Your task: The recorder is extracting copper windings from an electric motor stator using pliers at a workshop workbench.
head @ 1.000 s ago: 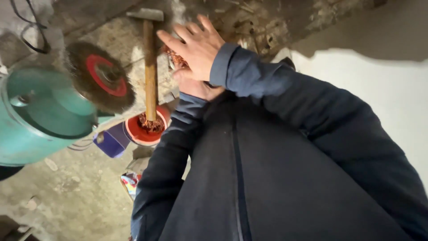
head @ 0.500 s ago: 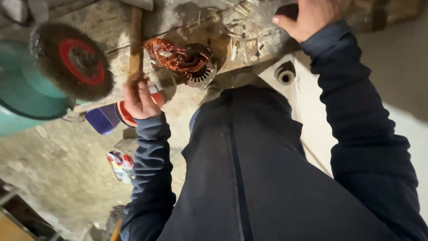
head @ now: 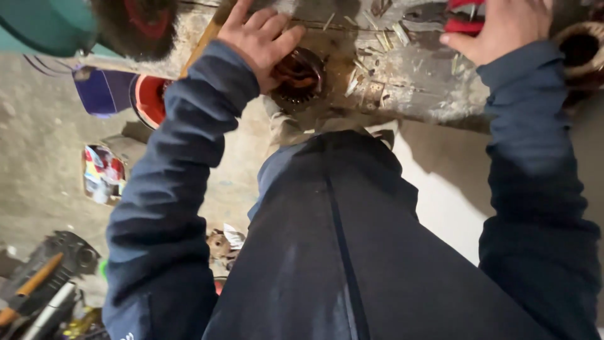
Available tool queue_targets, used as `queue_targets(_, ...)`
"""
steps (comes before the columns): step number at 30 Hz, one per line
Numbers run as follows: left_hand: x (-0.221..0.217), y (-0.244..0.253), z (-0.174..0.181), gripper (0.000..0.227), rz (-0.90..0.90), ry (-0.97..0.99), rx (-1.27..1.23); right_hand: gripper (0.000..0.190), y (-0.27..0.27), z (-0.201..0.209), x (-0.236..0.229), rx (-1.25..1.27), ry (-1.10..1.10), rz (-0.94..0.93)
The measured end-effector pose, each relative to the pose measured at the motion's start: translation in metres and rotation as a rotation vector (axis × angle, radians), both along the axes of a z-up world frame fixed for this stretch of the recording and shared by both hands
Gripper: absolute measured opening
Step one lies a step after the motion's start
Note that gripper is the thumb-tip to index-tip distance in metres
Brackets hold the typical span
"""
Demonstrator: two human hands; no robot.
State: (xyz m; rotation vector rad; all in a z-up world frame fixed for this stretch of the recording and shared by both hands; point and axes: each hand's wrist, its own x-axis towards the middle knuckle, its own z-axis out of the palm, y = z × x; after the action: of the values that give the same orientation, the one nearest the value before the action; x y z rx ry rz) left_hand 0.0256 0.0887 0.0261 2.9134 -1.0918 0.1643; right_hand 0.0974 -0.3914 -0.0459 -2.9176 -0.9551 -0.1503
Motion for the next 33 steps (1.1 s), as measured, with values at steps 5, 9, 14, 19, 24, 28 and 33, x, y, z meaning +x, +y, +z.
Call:
queue_targets(5, 0.005, 0.012, -0.022, 0.053, -0.056, 0.138, -0.014, 0.055, 0.008, 0.021, -0.006, -0.005, -0.009, 0.023)
queue_targets(9, 0.004, 0.009, -0.024, 0.044, -0.029, 0.199, -0.002, 0.041, 0.002, 0.023, -0.029, 0.241, 0.395, -0.259)
queue_targets(14, -0.001, -0.005, -0.017, 0.066, -0.131, -0.049, -0.008, 0.025, 0.044, 0.049, -0.092, 1.141, 1.113, -0.269)
queue_targets(19, -0.01, -0.017, -0.008, 0.073, -0.3, -0.119, -0.064, 0.033, 0.096, 0.006, -0.193, 1.476, 1.371, -0.147)
queue_targets(24, -0.007, -0.016, -0.004, 0.121, -0.268, 0.183, -0.038, 0.077, 0.183, 0.081, -0.243, 1.832, 1.19, -0.423)
queue_targets(28, -0.006, -0.014, -0.018, 0.117, -0.323, 0.191, -0.092, 0.088, 0.198, 0.063, -0.285, 2.056, 1.061, -0.362)
queue_targets(33, 0.001, -0.009, -0.016, 0.115, -0.328, 0.235, -0.125, 0.07, 0.236, 0.002, -0.324, 1.788, 1.372, -0.699)
